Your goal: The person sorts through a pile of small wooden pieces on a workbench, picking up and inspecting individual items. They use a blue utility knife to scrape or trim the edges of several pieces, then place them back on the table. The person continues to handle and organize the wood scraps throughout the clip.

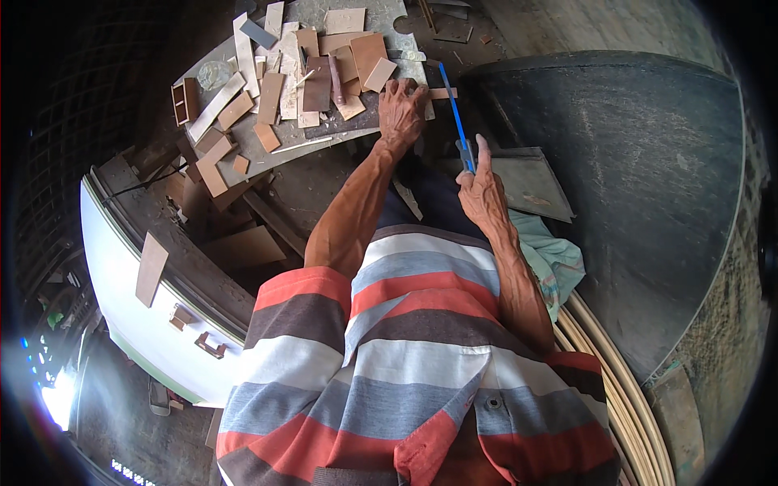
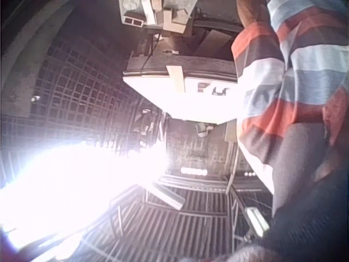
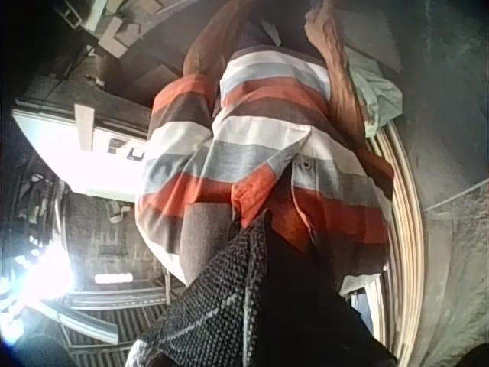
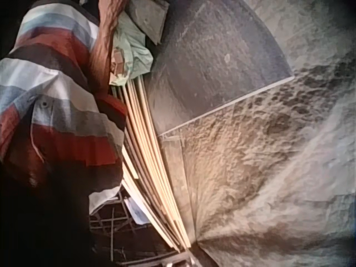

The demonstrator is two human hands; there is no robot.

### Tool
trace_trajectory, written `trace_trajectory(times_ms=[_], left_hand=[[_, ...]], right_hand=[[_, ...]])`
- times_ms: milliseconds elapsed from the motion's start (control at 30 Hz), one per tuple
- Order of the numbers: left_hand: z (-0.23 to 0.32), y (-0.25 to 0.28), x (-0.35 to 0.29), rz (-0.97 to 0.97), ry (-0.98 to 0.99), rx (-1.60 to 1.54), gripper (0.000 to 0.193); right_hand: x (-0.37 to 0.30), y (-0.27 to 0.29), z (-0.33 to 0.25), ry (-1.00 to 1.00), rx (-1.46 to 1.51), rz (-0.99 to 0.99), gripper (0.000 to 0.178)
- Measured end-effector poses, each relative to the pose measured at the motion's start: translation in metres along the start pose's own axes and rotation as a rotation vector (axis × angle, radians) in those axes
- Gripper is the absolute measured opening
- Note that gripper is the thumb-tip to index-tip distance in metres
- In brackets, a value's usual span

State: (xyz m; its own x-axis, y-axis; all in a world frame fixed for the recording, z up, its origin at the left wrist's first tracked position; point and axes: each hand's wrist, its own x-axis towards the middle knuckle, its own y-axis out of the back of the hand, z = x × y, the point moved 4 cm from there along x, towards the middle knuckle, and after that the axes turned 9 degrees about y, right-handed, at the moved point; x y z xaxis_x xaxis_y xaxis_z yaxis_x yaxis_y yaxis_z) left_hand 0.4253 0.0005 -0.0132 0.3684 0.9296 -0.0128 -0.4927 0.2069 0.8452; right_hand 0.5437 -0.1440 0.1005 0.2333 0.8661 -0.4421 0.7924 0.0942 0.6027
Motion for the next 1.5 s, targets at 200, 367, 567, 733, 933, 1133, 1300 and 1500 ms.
trace_trajectory(times_ms=[200,367,567,733,933,1133,1300,1500], left_hand=[[-0.003,0.000,-0.001,0.008,-0.007,-0.037,0.018],[-0.004,0.000,-0.002,0.000,0.003,-0.041,0.021],[-0.007,-0.001,-0.002,0.011,-0.019,-0.013,0.022],[-0.001,0.004,0.001,-0.010,-0.032,0.017,0.022],[-0.001,0.005,0.002,-0.024,-0.021,0.019,0.023],[-0.001,0.004,0.003,-0.075,0.007,-0.027,0.023],[-0.008,-0.004,0.003,-0.047,-0.003,-0.065,0.022],[-0.007,-0.003,0.003,-0.052,-0.011,-0.088,0.025]], right_hand=[[-0.001,0.002,-0.005,0.033,0.027,0.002,0.054],[-0.002,0.005,-0.016,0.048,-0.089,-0.035,0.055],[-0.006,0.003,-0.017,0.123,-0.113,0.007,0.056],[-0.007,0.001,-0.012,0.166,-0.129,0.020,0.057],[-0.009,0.000,-0.014,0.191,-0.146,0.028,0.058],[-0.011,-0.001,-0.014,0.202,-0.152,0.024,0.058],[-0.012,0.001,-0.024,0.183,-0.225,0.001,0.058],[-0.009,0.007,-0.037,0.139,-0.318,-0.036,0.056]])
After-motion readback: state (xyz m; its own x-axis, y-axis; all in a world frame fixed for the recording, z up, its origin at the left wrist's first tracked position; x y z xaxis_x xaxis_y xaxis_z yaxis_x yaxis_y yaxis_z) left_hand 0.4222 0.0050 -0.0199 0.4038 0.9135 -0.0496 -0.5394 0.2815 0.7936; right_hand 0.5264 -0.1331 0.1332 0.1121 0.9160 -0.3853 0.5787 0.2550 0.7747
